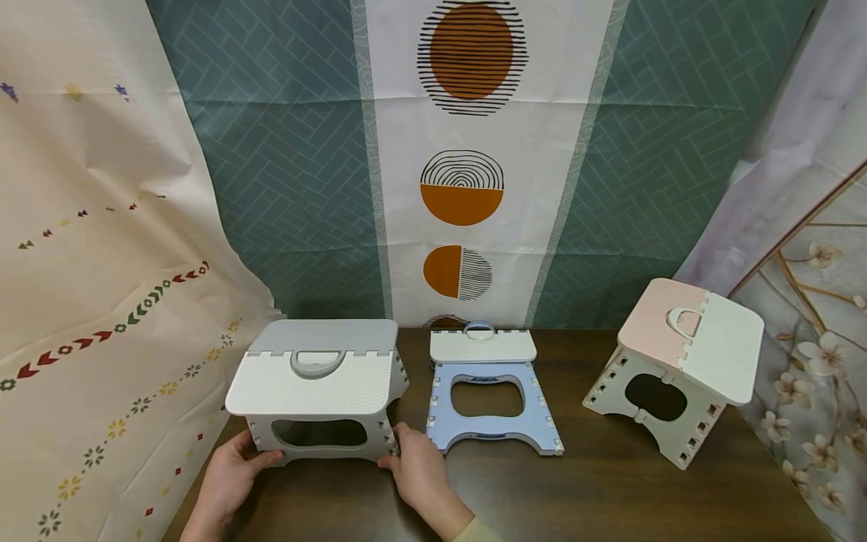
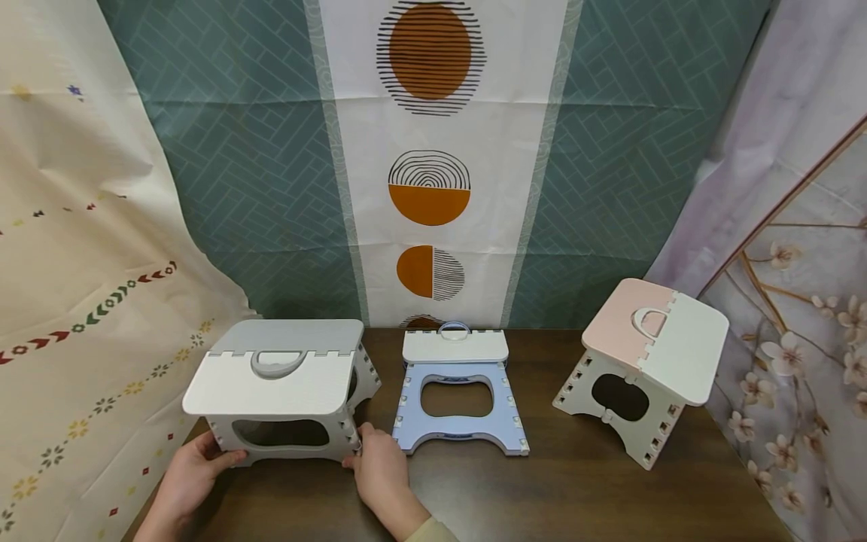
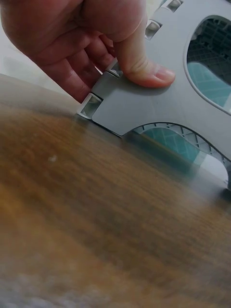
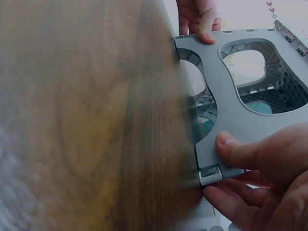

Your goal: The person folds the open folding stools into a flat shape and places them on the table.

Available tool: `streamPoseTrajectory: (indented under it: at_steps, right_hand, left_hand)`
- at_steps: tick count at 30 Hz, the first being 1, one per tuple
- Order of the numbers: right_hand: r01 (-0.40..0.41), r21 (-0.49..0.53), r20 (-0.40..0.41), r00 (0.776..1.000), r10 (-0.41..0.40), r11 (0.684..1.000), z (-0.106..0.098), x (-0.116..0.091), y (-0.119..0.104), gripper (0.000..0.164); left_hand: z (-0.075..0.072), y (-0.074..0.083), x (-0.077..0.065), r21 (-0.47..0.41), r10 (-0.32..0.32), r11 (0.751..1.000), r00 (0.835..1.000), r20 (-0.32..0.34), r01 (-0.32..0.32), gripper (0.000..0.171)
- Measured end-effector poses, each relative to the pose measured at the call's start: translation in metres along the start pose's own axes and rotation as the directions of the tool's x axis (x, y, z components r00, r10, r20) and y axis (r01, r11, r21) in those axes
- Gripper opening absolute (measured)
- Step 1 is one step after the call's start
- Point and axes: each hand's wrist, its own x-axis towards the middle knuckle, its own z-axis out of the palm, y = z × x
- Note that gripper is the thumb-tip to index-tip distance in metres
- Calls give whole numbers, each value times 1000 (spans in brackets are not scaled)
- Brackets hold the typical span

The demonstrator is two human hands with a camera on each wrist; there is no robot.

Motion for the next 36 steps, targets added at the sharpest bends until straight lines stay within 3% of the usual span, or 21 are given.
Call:
streamPoseTrajectory:
  at_steps: [36]
  right_hand:
    - [3, 9, 38, 999, -3, 1000, 0, 3, 5, 34]
  left_hand:
    - [1, -2, 1, -16, 16, 1000, 1000, 13, -16, 47]
